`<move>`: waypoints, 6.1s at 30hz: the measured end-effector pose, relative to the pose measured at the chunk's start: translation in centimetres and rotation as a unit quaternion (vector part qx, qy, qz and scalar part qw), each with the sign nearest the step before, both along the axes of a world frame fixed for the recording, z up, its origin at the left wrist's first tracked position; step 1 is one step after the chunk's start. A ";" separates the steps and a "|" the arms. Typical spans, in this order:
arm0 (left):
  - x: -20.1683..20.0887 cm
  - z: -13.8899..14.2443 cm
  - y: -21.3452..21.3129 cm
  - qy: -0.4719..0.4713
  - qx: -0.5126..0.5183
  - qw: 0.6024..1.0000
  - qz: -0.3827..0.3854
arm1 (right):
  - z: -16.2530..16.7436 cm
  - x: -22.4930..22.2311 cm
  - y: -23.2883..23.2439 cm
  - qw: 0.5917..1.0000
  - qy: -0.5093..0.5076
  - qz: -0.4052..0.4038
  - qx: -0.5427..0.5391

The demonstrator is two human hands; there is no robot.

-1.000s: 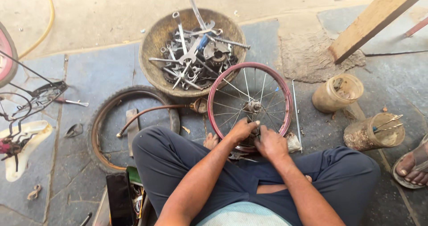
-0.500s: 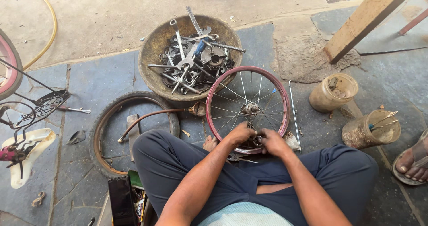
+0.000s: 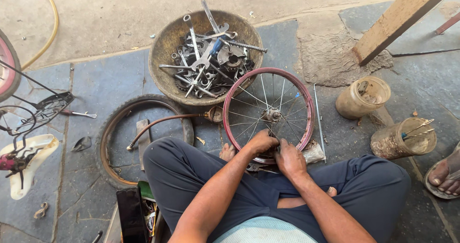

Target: The person sits on the floor of a bicycle repair shop with a small bicycle wheel across their lap. They work around the rim and hub by hand, tightening and adjusting the spokes and hub area, occasionally reaching into a large bowl of wrenches and parts beside them.

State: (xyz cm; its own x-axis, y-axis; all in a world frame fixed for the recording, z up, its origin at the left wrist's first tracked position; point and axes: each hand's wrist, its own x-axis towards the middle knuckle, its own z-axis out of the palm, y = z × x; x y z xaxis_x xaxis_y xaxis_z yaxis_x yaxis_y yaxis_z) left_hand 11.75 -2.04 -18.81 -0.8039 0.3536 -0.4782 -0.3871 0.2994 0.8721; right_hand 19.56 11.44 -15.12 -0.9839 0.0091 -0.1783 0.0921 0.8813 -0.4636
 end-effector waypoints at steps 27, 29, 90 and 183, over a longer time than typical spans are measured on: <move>-0.5 -2.0 0.0 -0.034 0.179 0.981 -0.061 | -0.8 -1.4 3.2 0.995 -0.019 0.084 -0.059; -0.6 -1.7 -0.1 -0.036 0.116 0.991 -0.049 | 0.1 -2.3 3.3 0.965 -0.209 0.032 -0.157; -0.2 -2.0 0.2 0.110 -0.036 0.993 -0.039 | 0.4 -0.7 2.3 0.999 0.028 0.021 -0.016; -2.3 3.6 -4.1 0.101 -0.286 0.944 -0.132 | 1.2 -5.3 7.5 0.794 -0.099 -0.132 -0.586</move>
State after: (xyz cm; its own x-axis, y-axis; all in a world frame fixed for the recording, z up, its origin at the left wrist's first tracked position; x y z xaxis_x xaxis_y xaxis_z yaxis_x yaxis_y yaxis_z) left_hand 9.47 -6.13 -15.24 -0.8189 0.2839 -0.4988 -0.0772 0.8067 0.5859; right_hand 14.24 18.92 -13.94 -0.9270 -0.0754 -0.3674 0.3750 -0.2053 -0.9040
